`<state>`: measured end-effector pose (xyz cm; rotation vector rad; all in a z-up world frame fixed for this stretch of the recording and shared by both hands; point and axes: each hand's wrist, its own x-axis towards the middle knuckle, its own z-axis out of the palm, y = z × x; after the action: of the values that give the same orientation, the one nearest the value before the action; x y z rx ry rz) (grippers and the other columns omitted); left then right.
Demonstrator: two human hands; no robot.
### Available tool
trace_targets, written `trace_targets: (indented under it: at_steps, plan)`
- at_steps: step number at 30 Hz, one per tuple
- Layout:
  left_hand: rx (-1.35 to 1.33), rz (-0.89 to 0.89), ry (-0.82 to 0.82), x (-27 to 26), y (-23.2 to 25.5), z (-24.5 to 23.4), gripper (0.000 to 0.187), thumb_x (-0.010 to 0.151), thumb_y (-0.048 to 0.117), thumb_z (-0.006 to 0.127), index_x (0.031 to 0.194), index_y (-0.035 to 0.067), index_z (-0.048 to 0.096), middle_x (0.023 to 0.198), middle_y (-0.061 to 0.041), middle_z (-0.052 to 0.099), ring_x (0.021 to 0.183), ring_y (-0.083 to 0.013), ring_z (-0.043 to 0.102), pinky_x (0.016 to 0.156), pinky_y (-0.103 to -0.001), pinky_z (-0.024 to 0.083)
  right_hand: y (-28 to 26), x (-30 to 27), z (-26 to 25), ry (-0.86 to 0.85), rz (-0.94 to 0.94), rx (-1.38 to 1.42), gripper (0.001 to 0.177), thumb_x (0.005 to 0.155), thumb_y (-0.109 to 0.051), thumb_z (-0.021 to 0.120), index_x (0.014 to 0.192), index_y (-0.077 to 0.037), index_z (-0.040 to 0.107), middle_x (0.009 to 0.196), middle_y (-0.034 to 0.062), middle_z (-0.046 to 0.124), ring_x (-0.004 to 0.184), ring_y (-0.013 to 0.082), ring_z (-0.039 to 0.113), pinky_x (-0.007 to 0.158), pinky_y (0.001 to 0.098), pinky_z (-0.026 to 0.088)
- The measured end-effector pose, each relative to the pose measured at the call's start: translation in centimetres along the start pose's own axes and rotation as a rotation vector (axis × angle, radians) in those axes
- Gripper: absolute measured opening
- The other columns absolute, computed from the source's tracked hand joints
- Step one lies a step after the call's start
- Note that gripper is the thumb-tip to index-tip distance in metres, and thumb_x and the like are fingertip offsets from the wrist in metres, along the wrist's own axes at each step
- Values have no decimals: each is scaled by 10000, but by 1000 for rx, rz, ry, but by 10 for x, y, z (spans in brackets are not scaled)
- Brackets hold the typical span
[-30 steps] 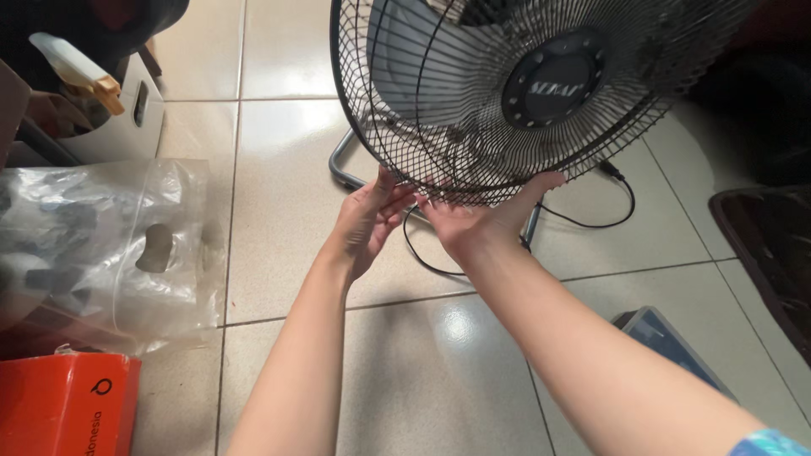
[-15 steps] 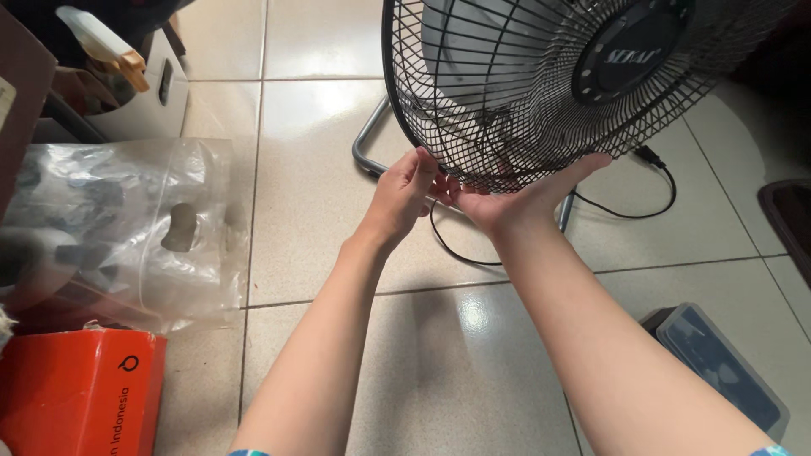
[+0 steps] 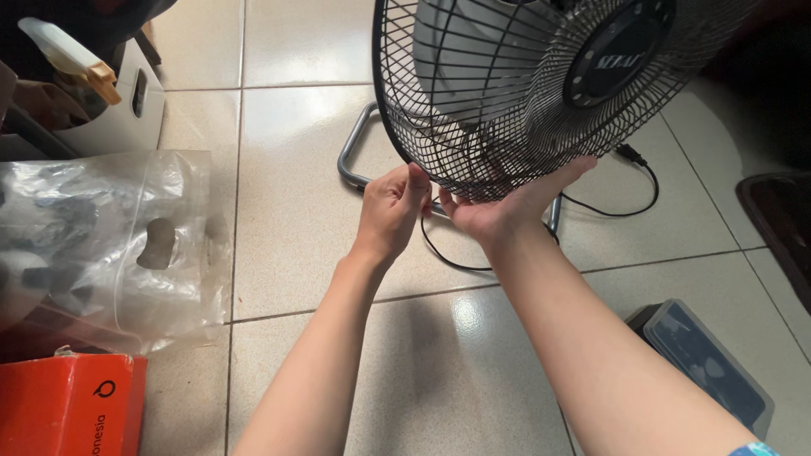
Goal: The person disassembles a standing electric fan. They remove the front grille, then use a screwdriver to detach the fan blades from the motor hub. Finally, they remove the rear grille and the central motor housing cover.
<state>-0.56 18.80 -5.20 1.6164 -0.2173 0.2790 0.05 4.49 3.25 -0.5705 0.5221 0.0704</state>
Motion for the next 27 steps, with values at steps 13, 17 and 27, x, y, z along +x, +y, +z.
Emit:
trace_targets:
  at_steps: [13, 17, 27]
  plan:
    - [-288, -273, 347, -18, 63, 44, 971, 914, 766, 77, 1528, 47, 298, 1566, -216, 388, 1460, -355, 392, 1041, -456, 526, -40, -4, 10, -39, -334, -142, 973, 807, -813, 255, 1545, -181, 306, 1572, 85, 419, 1432, 364, 469, 1103, 707, 396]
    - [-563, -539, 476, -5, 114, 57, 974, 817, 789, 80, 1605, 225, -8, 1696, -80, 51, 1544, -336, 115, 1091, -564, 438, -73, 7, 10, 103, -495, -313, 906, 877, -757, 268, 1501, -122, 436, 1525, 57, 500, 1385, 284, 515, 1089, 595, 438]
    - [-446, -535, 627, 20, 167, 42, 945, 841, 794, 74, 1608, 269, -98, 1707, -41, -49, 1561, -322, 44, 1208, -619, 168, -165, 6, 24, -108, -812, -766, 705, 1013, -616, 286, 1359, -71, 570, 1416, 27, 604, 1310, 184, 531, 1113, 383, 370]
